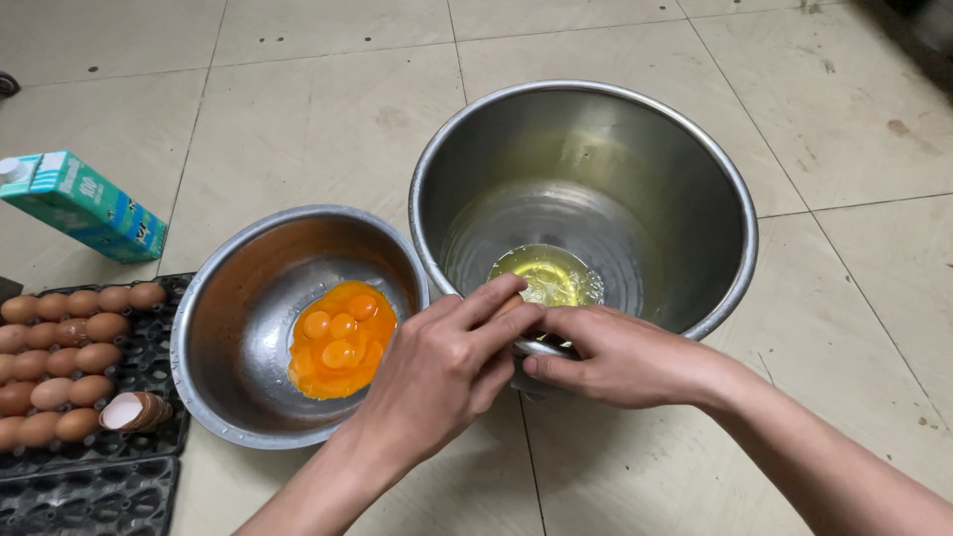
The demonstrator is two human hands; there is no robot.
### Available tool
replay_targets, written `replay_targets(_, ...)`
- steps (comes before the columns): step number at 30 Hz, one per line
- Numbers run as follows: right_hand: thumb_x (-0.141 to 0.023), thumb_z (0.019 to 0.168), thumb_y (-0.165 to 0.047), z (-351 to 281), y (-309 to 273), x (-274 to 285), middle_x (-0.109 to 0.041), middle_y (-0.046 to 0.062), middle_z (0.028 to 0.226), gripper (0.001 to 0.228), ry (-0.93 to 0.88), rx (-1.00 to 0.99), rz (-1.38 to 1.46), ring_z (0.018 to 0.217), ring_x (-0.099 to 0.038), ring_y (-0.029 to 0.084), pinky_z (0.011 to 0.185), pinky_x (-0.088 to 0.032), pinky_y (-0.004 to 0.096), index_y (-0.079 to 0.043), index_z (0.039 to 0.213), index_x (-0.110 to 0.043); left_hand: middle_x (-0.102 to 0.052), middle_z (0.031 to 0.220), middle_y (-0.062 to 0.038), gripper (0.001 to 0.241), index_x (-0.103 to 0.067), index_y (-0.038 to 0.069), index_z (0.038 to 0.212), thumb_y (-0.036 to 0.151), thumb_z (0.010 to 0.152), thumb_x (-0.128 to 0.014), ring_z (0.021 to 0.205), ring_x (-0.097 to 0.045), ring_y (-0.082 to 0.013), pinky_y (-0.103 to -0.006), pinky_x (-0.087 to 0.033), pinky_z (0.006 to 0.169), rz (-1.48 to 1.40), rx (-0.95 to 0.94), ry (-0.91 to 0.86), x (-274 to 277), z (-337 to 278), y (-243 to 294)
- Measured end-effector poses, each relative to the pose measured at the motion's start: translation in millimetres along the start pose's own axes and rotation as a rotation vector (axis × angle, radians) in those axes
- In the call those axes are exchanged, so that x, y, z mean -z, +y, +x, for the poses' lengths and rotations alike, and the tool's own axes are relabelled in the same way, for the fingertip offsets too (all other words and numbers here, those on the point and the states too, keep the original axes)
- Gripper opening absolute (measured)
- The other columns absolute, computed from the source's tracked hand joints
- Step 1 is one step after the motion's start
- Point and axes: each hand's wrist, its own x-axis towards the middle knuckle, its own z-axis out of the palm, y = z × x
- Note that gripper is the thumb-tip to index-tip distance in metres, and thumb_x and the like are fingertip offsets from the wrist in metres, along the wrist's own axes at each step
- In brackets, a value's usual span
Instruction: Cracking eggs and separating the yolks from the whites into different bowls
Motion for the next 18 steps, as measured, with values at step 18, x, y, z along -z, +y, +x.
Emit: replay_targets(18, -0.058, 0.088, -0.03, 1.3, -0.4, 0.5, -0.078, -0.001, 0.113, 0.031, -0.018, 0.013, 0.018, 0.09, -0.077, 0.015, 0.075, -0.061, 0.034, -0.014, 0.113, -0.068, -0.064, 0.127, -0.009, 0.047, -0.066, 0.012, 0.114, 0.003, 0.068, -0.071, 0.074, -0.067, -0.0262, -0.0373, -0.055, 0.069, -0.001, 0.009, 0.016, 1.4, 0.9, 0.8)
